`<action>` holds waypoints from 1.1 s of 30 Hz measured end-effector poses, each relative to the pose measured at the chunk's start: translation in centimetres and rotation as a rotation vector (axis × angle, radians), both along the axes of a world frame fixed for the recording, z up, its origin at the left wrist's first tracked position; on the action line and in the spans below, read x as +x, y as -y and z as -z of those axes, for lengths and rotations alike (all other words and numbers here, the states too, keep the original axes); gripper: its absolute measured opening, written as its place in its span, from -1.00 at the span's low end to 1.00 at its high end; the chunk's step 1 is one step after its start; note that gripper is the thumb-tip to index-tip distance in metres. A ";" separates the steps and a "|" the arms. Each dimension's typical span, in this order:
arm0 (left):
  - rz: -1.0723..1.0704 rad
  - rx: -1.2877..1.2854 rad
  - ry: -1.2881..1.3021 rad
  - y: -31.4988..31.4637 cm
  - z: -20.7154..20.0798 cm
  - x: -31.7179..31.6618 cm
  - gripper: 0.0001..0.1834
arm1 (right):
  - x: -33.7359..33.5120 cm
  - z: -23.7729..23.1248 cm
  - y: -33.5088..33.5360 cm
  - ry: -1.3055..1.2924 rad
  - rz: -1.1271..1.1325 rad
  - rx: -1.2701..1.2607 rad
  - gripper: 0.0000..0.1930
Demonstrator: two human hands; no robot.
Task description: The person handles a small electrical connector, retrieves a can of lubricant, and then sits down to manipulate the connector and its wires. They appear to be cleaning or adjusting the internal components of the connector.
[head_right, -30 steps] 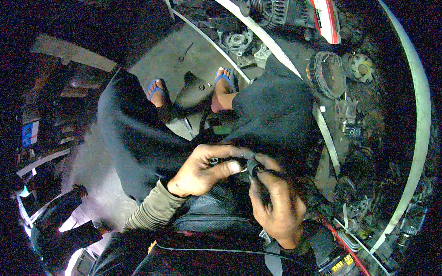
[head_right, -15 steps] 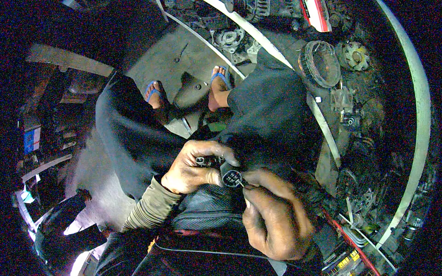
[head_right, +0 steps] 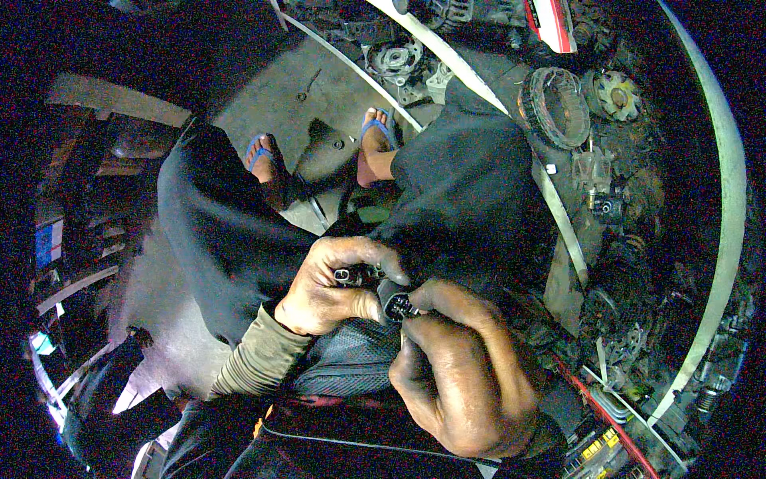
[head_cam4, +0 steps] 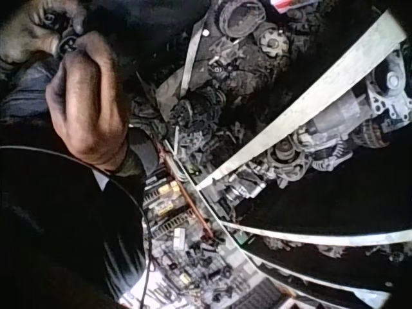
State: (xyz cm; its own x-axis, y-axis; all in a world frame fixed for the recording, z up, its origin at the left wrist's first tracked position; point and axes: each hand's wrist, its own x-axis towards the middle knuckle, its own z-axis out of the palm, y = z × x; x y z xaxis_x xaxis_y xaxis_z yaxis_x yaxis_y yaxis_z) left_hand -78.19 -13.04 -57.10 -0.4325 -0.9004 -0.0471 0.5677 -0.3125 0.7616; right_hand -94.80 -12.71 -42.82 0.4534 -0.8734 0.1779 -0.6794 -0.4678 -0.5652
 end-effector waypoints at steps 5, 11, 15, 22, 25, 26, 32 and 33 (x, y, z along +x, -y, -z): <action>0.000 -0.037 0.048 0.1 0.0 0.2 -0.52 | 0.3 0.2 0.2 -0.040 -0.013 -0.053 -0.82; -0.015 -0.052 0.084 0.1 0.0 0.2 -0.51 | 0.4 -0.4 0.3 -0.112 -0.045 -0.026 -0.77; -0.008 -0.065 0.107 0.1 0.1 0.3 -0.50 | 0.4 -0.6 0.2 -0.183 -0.055 -0.021 -0.76; 0.027 -0.026 0.054 0.0 0.1 0.4 -0.51 | 0.2 -0.5 0.6 -0.151 -0.076 -0.058 -0.78; 0.019 -0.023 0.052 -0.1 0.2 0.4 -0.51 | 0.3 -0.5 0.7 -0.135 -0.089 -0.044 -0.77; 0.015 -0.023 0.050 -0.1 0.2 0.4 -0.51 | 0.3 -0.6 0.8 -0.135 -0.089 -0.032 -0.77; 0.011 -0.054 0.079 0.0 0.1 0.5 -0.50 | 0.4 -0.3 0.7 -0.133 -0.092 -0.056 -0.74; 0.014 -0.061 0.084 0.1 0.1 0.5 -0.50 | 0.4 -0.3 0.7 -0.133 -0.096 -0.053 -0.74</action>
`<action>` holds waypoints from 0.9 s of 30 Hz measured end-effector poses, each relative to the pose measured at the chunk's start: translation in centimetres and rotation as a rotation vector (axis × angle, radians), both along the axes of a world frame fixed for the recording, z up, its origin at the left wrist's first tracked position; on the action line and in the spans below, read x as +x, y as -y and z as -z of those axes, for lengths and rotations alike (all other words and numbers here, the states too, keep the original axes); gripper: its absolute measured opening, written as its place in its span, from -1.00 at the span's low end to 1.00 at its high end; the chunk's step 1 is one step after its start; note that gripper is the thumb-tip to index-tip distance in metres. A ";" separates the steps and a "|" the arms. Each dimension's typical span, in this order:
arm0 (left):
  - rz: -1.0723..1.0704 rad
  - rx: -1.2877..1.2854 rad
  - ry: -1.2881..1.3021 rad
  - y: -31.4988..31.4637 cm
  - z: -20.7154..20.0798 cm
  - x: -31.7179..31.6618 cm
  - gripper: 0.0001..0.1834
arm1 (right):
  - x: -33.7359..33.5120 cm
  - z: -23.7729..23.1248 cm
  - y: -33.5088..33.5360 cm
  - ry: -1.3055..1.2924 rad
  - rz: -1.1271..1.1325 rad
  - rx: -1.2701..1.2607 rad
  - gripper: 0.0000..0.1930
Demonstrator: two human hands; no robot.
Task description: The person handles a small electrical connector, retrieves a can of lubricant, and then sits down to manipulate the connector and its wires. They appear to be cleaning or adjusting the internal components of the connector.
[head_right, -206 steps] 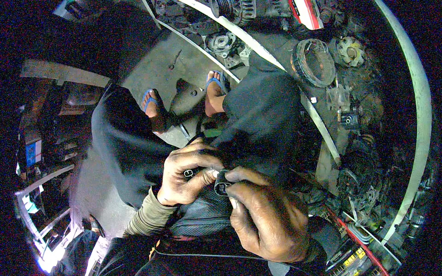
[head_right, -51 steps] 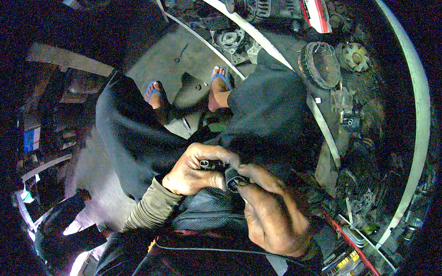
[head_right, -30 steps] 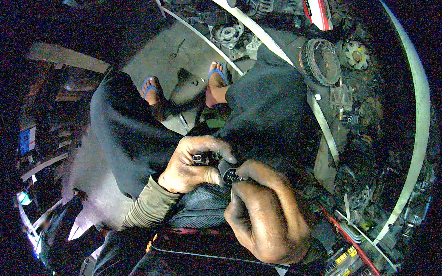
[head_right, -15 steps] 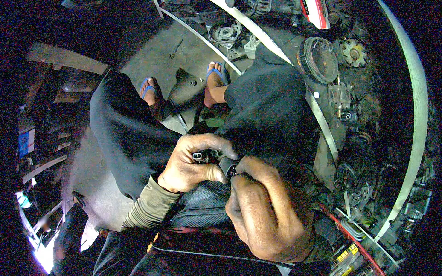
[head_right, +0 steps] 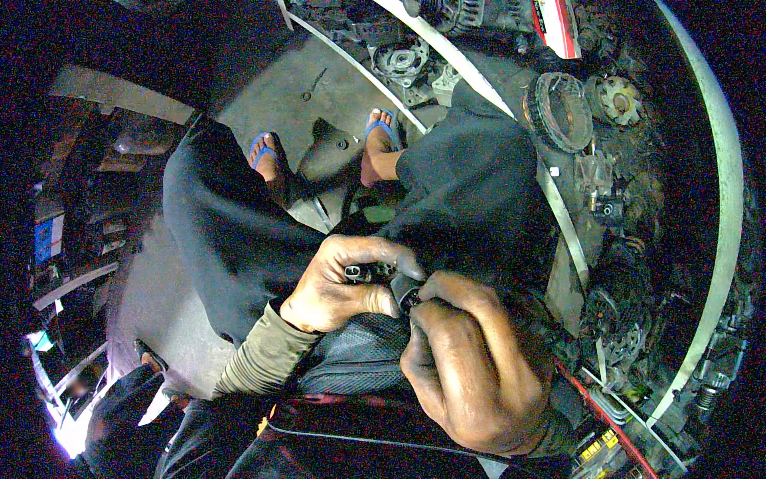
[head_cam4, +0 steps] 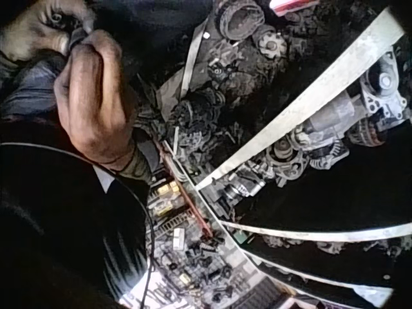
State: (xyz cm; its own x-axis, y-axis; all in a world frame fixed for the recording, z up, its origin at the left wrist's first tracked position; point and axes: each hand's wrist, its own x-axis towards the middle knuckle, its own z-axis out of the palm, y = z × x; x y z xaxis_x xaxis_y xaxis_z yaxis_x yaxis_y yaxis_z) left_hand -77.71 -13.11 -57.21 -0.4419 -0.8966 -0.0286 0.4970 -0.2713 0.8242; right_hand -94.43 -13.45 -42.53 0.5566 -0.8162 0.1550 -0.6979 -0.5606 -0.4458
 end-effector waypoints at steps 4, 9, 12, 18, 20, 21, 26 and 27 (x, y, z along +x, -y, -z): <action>0.003 0.004 0.001 0.0 -0.1 0.0 -0.50 | -0.2 0.0 0.0 -0.025 -0.010 0.016 -0.72; 0.020 0.074 -0.049 -0.1 -0.6 -0.2 -0.50 | 0.0 -0.4 -0.1 -0.120 -0.011 0.036 -0.71; 0.019 0.061 -0.033 -0.2 -0.5 -0.1 -0.51 | 0.4 -0.6 0.0 -0.191 -0.029 0.050 -0.72; 0.042 0.063 -0.055 -0.4 0.2 -0.3 -0.50 | 0.5 0.4 -0.5 -0.185 0.005 0.009 -0.72; 0.045 0.043 -0.049 -0.4 0.3 -0.4 -0.50 | 0.2 0.8 -1.1 -0.148 0.039 -0.001 -0.72; 0.048 0.040 -0.047 -0.3 0.4 -0.4 -0.49 | 0.1 0.9 -1.2 -0.131 0.050 0.011 -0.71; 0.073 0.009 -0.073 -0.3 0.3 -0.4 -0.57 | 0.1 0.8 -0.9 -0.038 0.056 0.032 -0.73; 0.082 0.017 -0.082 -0.3 0.3 -0.4 -0.57 | 0.1 0.8 -0.9 -0.018 0.048 0.056 -0.71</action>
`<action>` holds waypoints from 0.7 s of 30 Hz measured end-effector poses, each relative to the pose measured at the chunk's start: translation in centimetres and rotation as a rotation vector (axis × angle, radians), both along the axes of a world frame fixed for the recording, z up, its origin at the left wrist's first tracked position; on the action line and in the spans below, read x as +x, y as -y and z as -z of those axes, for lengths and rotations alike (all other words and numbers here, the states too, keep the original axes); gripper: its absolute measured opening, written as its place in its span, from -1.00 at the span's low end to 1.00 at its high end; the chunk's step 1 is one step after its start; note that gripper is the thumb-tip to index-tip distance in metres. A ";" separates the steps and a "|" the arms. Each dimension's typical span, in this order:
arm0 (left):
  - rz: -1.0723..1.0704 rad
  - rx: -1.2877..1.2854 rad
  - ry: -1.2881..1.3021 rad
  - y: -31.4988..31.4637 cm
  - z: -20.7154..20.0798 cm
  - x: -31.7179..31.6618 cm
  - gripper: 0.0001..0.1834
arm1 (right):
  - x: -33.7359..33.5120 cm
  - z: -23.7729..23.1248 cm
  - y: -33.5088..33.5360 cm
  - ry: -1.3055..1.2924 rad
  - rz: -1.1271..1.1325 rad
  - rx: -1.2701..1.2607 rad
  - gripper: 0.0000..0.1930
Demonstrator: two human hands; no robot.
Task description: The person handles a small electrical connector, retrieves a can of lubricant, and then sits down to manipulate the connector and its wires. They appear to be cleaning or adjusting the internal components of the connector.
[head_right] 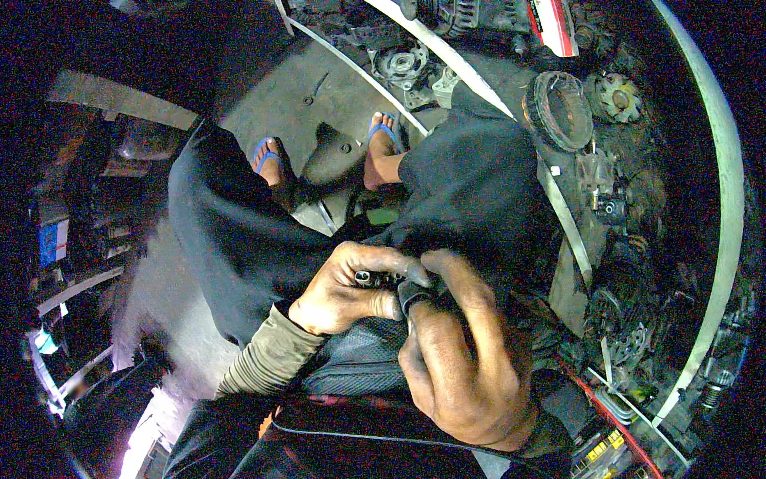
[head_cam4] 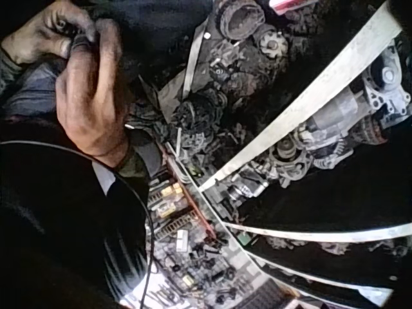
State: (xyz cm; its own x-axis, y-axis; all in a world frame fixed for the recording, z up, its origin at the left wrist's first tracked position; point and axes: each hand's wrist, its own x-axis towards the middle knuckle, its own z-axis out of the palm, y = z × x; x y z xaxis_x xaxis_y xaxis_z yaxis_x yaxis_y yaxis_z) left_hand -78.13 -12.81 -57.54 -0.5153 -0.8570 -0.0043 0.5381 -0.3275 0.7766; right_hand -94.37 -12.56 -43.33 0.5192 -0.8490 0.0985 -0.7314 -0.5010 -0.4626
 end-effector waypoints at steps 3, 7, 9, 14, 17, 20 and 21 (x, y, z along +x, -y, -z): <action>0.018 0.040 -0.029 -0.2 0.2 0.1 -0.57 | -0.3 0.0 0.0 0.012 -0.035 0.075 -0.69; 0.026 0.026 -0.048 0.0 0.4 0.0 -0.55 | -0.6 0.2 0.0 0.000 -0.072 0.076 -0.67; 0.030 0.033 -0.019 0.1 0.4 -0.1 -0.51 | -1.0 0.6 0.0 0.010 -0.084 0.052 -0.66; -0.010 0.125 0.001 -0.1 0.3 -0.5 -0.46 | -0.8 0.5 0.0 0.029 -0.030 0.034 -0.61; -0.115 0.064 0.102 0.1 -0.2 -0.8 -0.49 | -0.7 0.4 0.1 0.027 0.010 0.027 -0.59; -0.095 0.019 0.214 0.0 0.0 -0.4 -0.59 | -1.0 0.5 0.4 0.009 0.031 0.014 -0.58; -0.111 0.013 0.242 0.1 -0.3 -0.4 -0.64 | -1.1 0.6 0.5 0.003 0.037 0.008 -0.58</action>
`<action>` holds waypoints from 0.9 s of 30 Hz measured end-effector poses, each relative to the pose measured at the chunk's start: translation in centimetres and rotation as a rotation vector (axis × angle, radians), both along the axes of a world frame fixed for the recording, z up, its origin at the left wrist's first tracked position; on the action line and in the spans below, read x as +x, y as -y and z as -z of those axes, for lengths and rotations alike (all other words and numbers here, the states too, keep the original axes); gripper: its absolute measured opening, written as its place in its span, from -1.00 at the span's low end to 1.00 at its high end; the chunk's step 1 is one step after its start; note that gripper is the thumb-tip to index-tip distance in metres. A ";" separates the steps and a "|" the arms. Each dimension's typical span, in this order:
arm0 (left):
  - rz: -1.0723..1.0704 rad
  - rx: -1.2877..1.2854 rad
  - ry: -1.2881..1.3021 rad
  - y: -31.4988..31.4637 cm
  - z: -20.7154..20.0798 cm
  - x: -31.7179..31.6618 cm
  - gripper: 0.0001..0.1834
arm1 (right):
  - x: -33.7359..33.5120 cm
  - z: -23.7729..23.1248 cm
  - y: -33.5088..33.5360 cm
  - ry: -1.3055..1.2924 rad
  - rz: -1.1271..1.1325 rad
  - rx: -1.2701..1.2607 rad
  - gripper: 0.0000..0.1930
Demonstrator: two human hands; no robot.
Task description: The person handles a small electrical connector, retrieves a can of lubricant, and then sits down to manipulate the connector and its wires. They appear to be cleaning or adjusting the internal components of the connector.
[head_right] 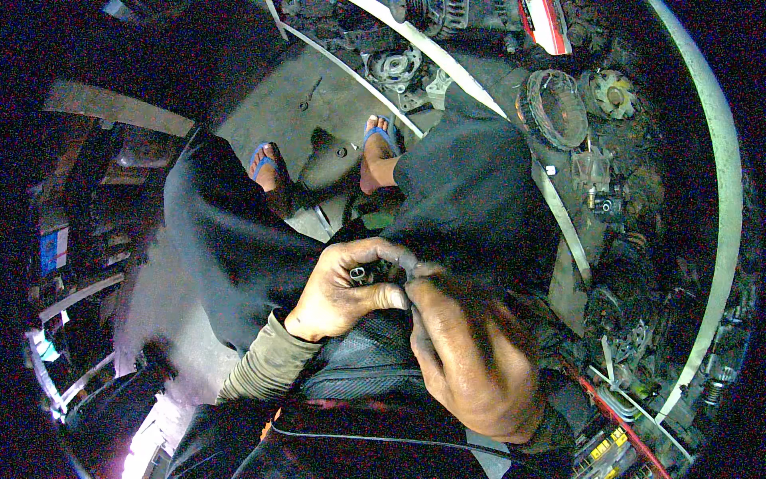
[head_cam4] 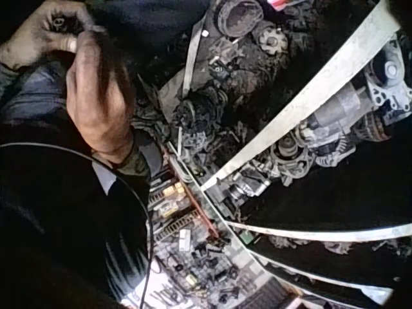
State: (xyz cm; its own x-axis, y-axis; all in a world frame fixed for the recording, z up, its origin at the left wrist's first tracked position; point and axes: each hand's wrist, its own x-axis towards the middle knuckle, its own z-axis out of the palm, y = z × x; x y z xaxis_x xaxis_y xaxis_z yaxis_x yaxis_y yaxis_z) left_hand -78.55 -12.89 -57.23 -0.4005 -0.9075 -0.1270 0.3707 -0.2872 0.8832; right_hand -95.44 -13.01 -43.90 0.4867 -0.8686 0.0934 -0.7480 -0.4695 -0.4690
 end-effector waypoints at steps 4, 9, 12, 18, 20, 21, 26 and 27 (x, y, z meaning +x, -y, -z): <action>-0.010 -0.014 0.040 -0.2 -0.4 0.0 -0.71 | 0.1 0.3 0.1 0.020 0.011 -0.022 -0.58; -0.074 -0.051 0.026 -0.4 -0.5 -0.4 -0.80 | 0.1 0.7 0.3 0.064 0.015 -0.025 -0.64; -0.082 -0.144 0.080 0.0 -0.7 -0.2 -0.82 | -0.1 1.1 0.4 0.102 0.025 -0.033 -0.66; -0.116 -0.260 0.254 0.3 -0.5 -0.5 -0.91 | -0.3 1.7 0.3 0.149 0.098 0.037 -0.67; -0.146 -0.332 0.296 0.3 -0.3 -0.8 -0.87 | -0.7 2.2 0.2 0.160 0.108 0.033 -0.66; -0.161 -0.367 0.317 0.3 -0.3 -0.8 -0.86 | -0.8 2.4 0.1 0.180 0.140 0.064 -0.66; -0.165 -0.363 0.376 0.1 0.0 -1.3 -0.87 | -1.6 3.9 -0.6 0.243 0.202 0.096 -0.65; -0.160 -0.300 0.324 0.0 0.1 -1.4 -0.88 | -1.6 4.1 -0.7 0.250 0.208 0.093 -0.65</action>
State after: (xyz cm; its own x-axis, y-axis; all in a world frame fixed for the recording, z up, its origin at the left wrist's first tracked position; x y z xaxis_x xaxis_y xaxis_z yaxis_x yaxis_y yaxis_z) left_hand -79.97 -12.93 -57.38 -0.2354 -0.9704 0.0548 0.0812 0.0365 0.9960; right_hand -97.06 -12.31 -48.01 0.2702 -0.9573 0.1030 -0.6795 -0.2654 -0.6840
